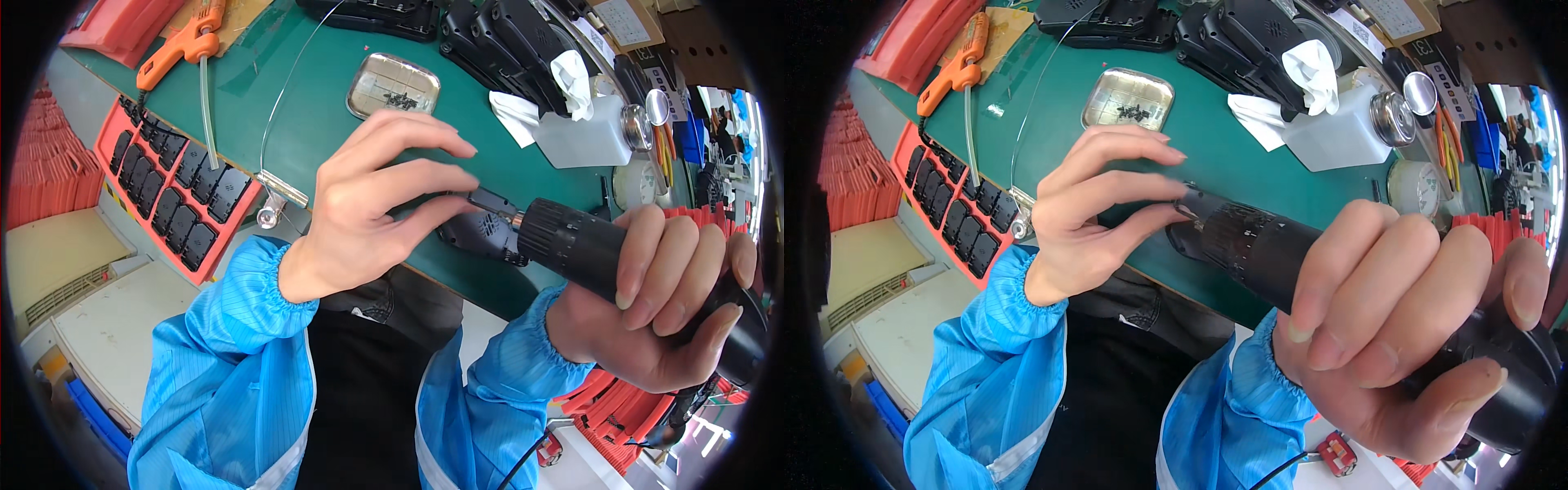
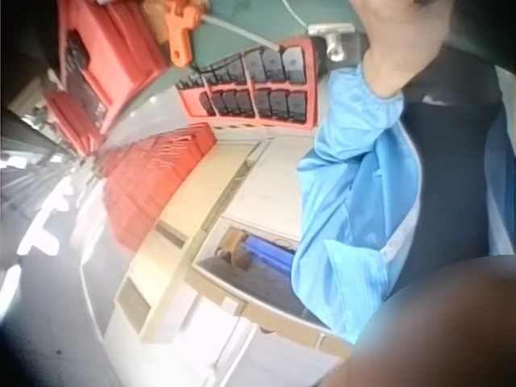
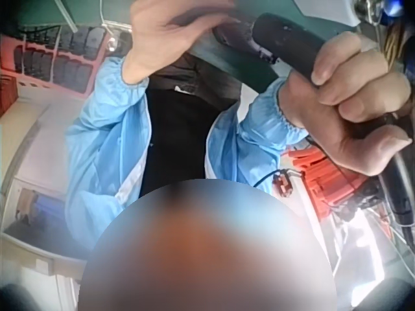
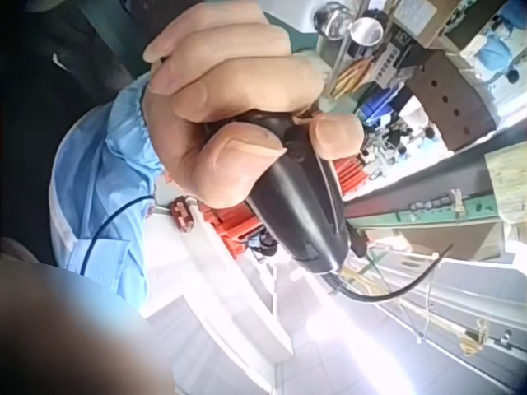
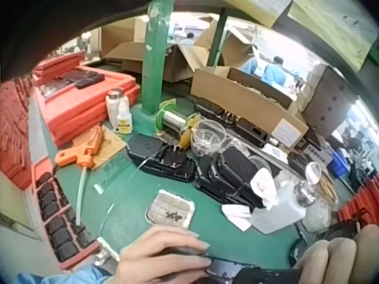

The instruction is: Assembling or disassembling a handheld electronic device using an electric screwdriver at a workbench.

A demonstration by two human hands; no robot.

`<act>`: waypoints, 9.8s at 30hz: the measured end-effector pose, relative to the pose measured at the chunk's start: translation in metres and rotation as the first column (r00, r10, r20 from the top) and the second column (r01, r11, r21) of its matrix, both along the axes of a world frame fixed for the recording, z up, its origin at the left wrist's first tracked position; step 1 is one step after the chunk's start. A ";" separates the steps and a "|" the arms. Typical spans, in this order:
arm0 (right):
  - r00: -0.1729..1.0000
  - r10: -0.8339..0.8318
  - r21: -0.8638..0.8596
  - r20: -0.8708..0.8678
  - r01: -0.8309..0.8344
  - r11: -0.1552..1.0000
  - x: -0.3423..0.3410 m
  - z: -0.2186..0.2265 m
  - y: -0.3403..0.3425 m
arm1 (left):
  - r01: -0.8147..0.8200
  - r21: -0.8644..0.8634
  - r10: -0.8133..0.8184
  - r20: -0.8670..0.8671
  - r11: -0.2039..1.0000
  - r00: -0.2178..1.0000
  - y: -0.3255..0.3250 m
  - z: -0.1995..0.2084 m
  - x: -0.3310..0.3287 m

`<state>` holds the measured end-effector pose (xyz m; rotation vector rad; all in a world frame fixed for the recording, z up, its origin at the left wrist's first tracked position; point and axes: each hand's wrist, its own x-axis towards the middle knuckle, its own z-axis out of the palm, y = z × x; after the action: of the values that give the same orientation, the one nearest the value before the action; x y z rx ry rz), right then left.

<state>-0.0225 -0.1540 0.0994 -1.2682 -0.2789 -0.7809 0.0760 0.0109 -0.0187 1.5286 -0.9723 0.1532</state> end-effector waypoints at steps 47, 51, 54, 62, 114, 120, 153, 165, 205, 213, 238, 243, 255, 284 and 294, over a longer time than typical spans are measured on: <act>0.991 0.065 -0.109 -0.120 -0.078 0.991 -0.003 0.003 -0.008 | 0.104 0.031 -0.102 -0.046 0.994 0.994 0.002 0.002 0.001; 0.982 0.085 -0.150 -0.171 -0.111 0.982 -0.007 0.006 -0.016 | 0.100 0.031 -0.099 -0.033 0.994 0.995 0.001 0.000 0.001; 0.991 0.070 -0.132 -0.115 -0.085 0.988 -0.013 0.005 -0.019 | 0.096 0.036 -0.096 -0.028 0.995 0.995 0.001 0.001 0.001; 0.988 0.083 -0.130 -0.127 -0.100 0.986 -0.011 0.003 -0.015 | 0.104 0.031 -0.103 -0.013 0.994 0.995 0.002 -0.001 0.000; 0.982 -0.146 -0.162 -0.120 0.126 0.979 -0.049 -0.023 0.001 | 0.192 0.397 -0.262 0.129 0.897 0.956 -0.009 -0.005 -0.009; 0.971 -0.133 -0.257 -0.197 0.080 0.963 -0.044 -0.013 0.002 | 0.209 0.388 -0.270 0.109 0.897 0.957 -0.008 -0.004 -0.008; 0.943 -0.231 -0.072 -0.240 0.220 0.973 -0.025 -0.023 0.029 | 0.244 0.366 -0.286 0.066 0.898 0.956 -0.009 0.009 -0.003; 0.979 -0.158 -0.114 -0.131 0.144 0.983 -0.025 -0.019 0.018 | 0.221 0.381 -0.283 0.113 0.898 0.953 -0.003 0.009 -0.005; 0.969 -0.242 0.181 -0.040 0.245 0.952 0.090 -0.026 0.028 | -0.433 0.226 0.409 0.149 0.872 0.901 -0.002 0.020 0.029; 0.976 -0.217 0.143 0.002 0.214 0.966 0.084 -0.028 0.024 | -0.449 0.193 0.409 0.216 0.872 0.887 -0.004 0.004 0.031; 0.992 -0.017 0.096 0.126 0.005 0.995 0.015 -0.021 -0.013 | -0.125 0.144 0.148 -0.163 0.982 0.975 -0.015 0.008 -0.010; 0.995 0.077 0.035 0.069 -0.080 0.996 0.013 -0.024 -0.018 | -0.085 0.150 0.119 -0.234 0.985 0.965 -0.014 0.004 -0.011; 0.995 0.092 0.048 0.047 -0.094 0.994 0.012 -0.026 -0.021 | -0.061 0.154 0.098 -0.242 0.986 0.965 -0.015 0.003 -0.012; 0.904 -0.381 -0.107 -0.195 0.367 0.924 -0.025 -0.025 -0.039 | 0.132 0.416 -0.205 0.136 0.900 0.969 -0.015 0.009 -0.018; 0.873 -0.428 -0.185 -0.233 0.393 0.901 -0.018 -0.025 -0.031 | 0.137 0.391 -0.202 0.128 0.910 0.971 -0.015 0.008 -0.016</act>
<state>-0.0410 -0.1853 0.0740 -1.5682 0.1732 -0.9491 0.0596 -0.0040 -0.0102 1.7933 -1.3220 -0.0373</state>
